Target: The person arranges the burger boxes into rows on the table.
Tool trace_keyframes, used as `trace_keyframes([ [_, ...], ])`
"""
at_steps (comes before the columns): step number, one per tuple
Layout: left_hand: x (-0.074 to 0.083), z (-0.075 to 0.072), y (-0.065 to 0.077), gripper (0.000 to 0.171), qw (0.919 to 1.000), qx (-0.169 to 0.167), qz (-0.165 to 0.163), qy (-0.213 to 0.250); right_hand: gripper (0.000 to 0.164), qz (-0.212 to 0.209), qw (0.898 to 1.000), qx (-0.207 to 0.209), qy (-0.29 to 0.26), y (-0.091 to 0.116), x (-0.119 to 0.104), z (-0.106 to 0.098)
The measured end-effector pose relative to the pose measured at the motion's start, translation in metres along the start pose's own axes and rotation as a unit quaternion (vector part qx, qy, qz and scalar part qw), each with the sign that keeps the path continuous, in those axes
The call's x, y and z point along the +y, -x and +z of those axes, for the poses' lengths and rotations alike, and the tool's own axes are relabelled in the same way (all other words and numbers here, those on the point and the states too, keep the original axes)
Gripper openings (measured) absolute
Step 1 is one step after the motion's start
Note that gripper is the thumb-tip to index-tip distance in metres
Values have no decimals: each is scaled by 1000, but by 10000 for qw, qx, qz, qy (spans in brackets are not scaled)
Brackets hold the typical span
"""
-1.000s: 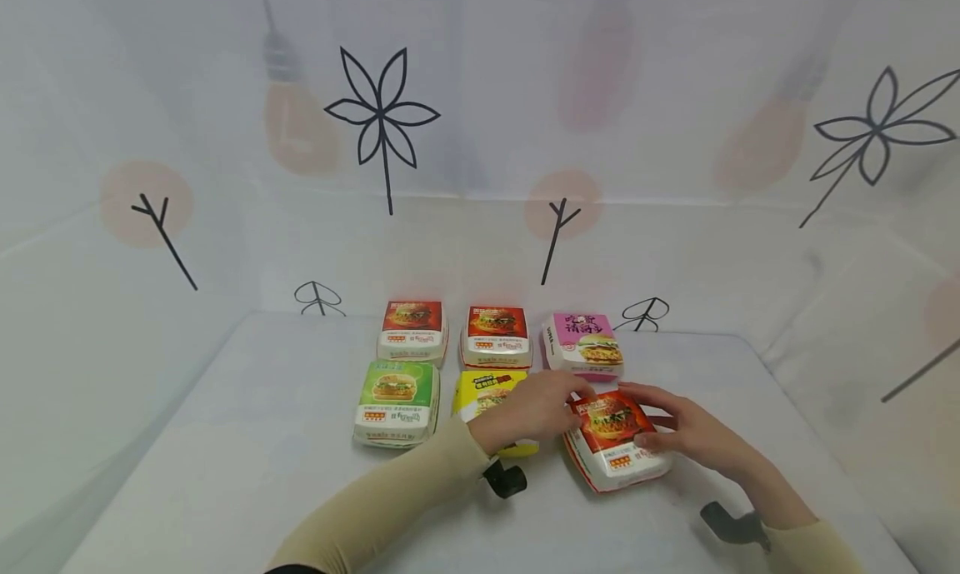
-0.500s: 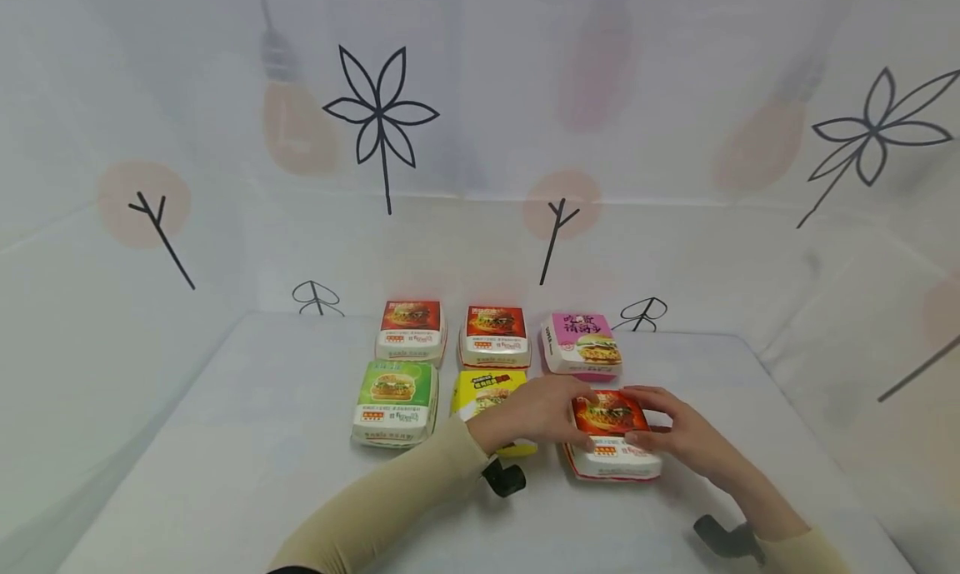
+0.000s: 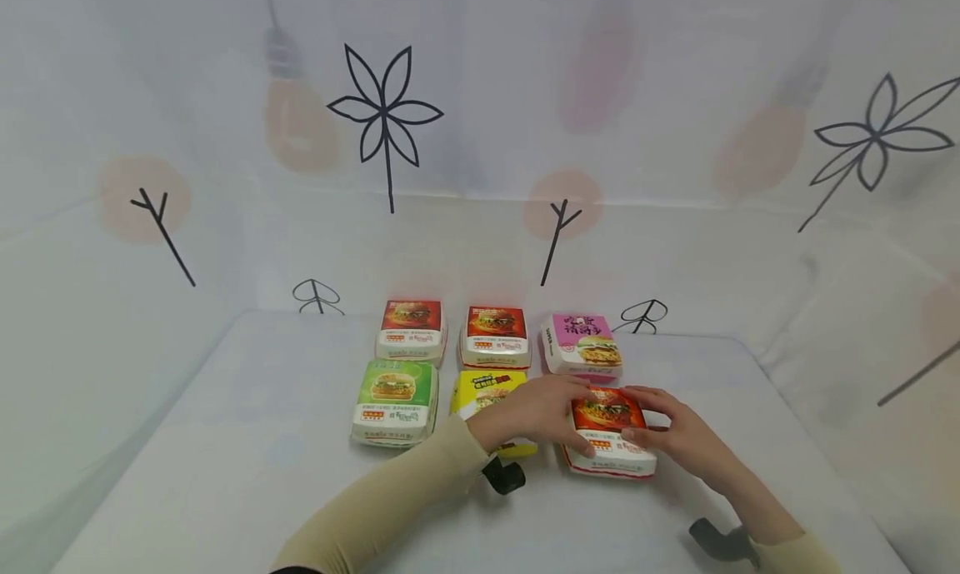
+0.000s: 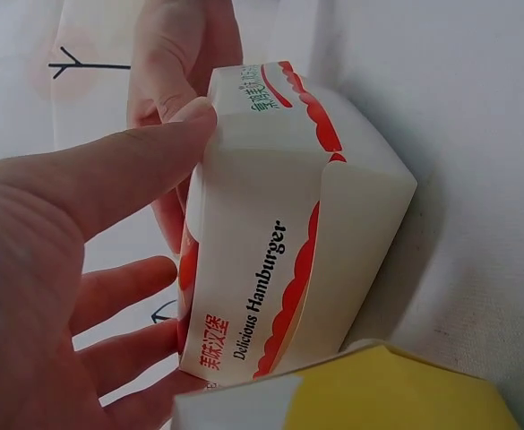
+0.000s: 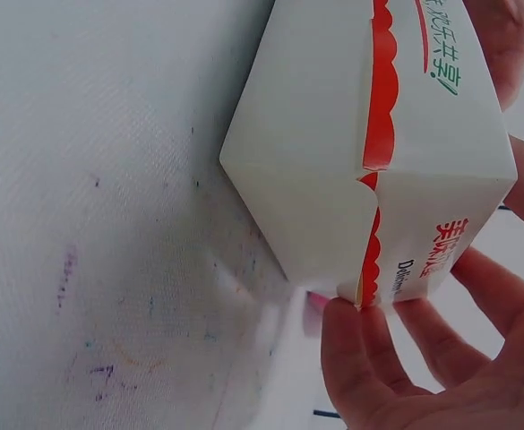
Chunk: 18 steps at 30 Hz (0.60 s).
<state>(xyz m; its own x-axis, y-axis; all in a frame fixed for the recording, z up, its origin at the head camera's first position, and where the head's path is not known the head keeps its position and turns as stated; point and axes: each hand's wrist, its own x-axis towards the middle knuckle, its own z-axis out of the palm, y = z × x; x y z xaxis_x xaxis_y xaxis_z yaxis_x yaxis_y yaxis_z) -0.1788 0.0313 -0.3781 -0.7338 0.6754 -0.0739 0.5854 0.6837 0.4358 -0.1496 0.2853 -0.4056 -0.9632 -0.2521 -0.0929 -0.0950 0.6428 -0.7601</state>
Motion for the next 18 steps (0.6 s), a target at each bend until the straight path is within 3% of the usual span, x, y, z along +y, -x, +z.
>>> trace_keyframes([
  [18,-4,-1,-4,72,10000,-31,22,79,67,-175,9996,141,-142,-4,0,2],
])
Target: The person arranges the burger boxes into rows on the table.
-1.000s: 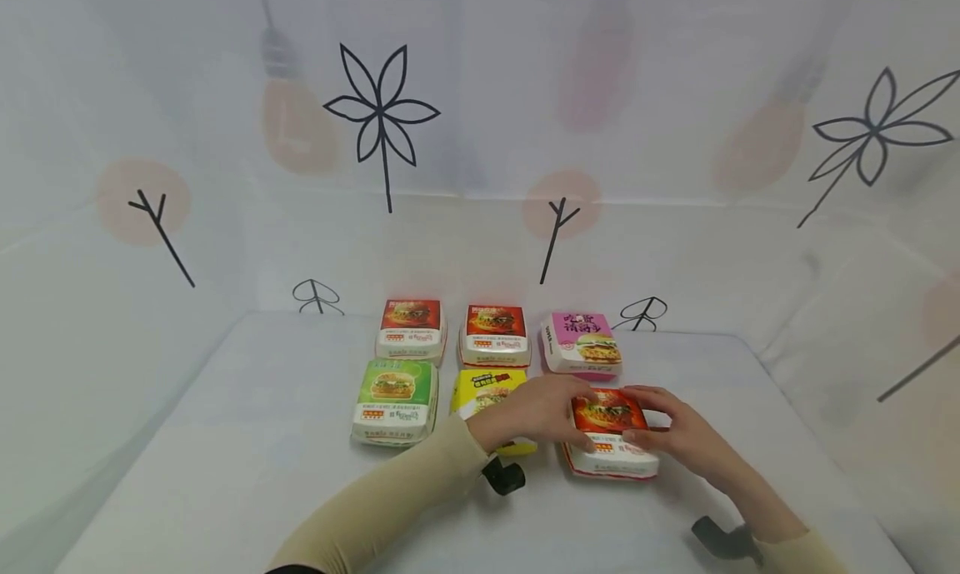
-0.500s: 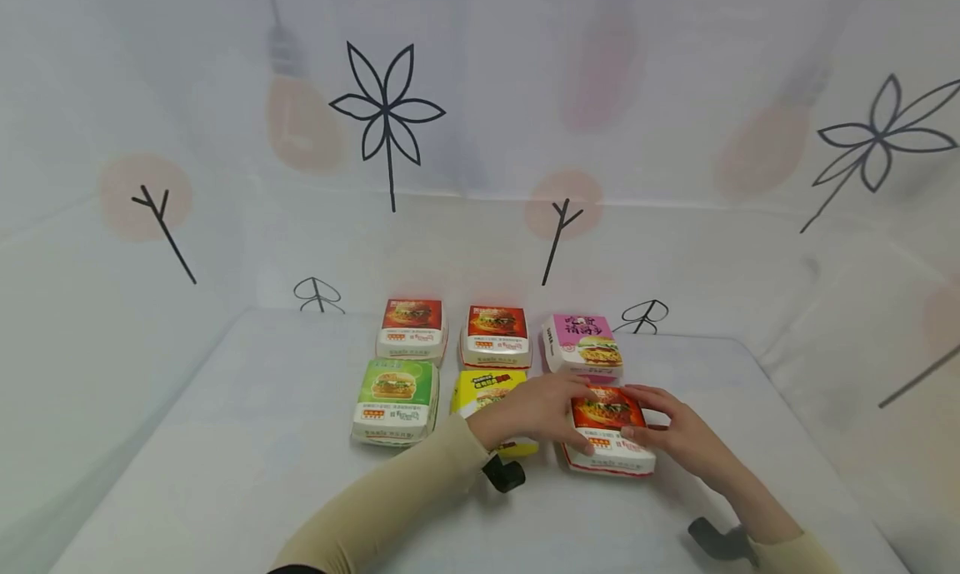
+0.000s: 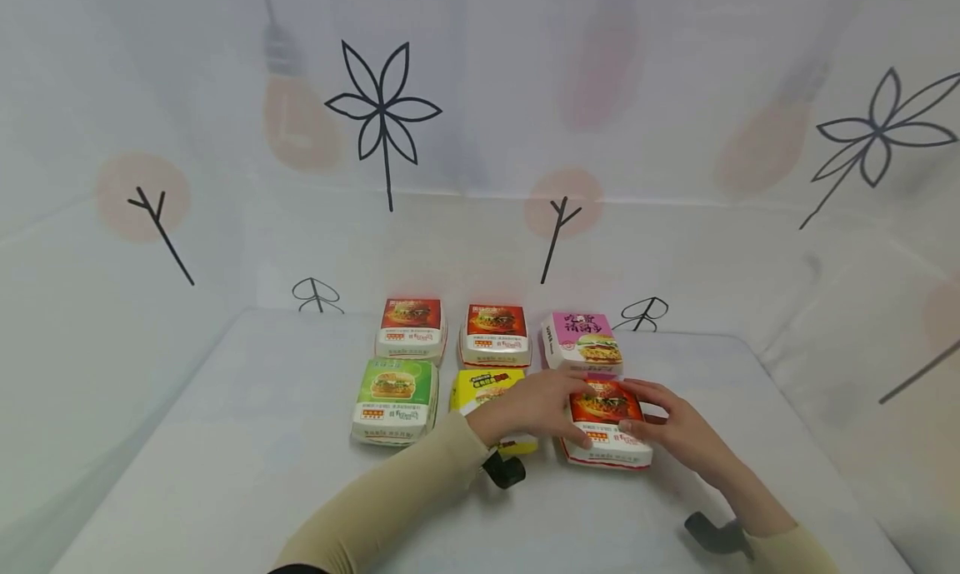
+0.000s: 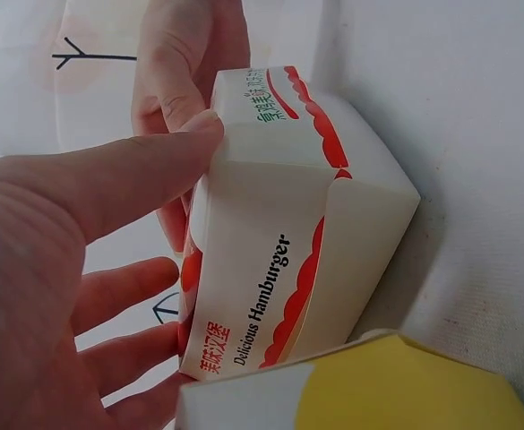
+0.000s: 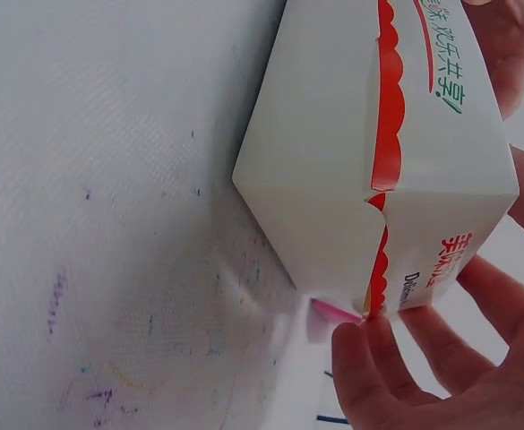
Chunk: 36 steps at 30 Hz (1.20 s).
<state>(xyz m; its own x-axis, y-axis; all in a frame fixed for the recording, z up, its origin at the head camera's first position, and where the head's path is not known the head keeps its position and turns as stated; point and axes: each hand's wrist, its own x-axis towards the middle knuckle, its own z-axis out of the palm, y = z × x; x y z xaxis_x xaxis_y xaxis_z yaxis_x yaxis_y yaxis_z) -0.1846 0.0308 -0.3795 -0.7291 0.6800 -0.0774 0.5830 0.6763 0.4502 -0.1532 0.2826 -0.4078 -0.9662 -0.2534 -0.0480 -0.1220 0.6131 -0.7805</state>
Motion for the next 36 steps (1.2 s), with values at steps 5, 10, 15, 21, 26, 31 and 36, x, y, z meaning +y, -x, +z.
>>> trace_keyframes([
  [5,-1,1,0,72,10000,26,-7,71,69,59,10000,27,66,0,-2,0],
  [10,-1,0,-1,72,9999,4,-65,140,70,133,9998,-3,133,-1,-4,0],
  [15,0,0,-1,72,9999,-2,-70,142,70,156,9998,-7,138,-1,-3,0],
  [21,-2,-1,-4,72,10000,14,-29,86,69,110,9999,46,122,-3,-3,0],
  [26,-4,3,-3,72,9997,-31,-87,216,67,-18,9999,34,159,-2,0,1],
  [31,-7,5,-2,71,9997,-4,36,225,68,-51,9995,157,253,0,1,-1],
  [36,-8,-1,-2,71,9995,137,150,231,71,2,9990,338,297,2,-4,-7],
])
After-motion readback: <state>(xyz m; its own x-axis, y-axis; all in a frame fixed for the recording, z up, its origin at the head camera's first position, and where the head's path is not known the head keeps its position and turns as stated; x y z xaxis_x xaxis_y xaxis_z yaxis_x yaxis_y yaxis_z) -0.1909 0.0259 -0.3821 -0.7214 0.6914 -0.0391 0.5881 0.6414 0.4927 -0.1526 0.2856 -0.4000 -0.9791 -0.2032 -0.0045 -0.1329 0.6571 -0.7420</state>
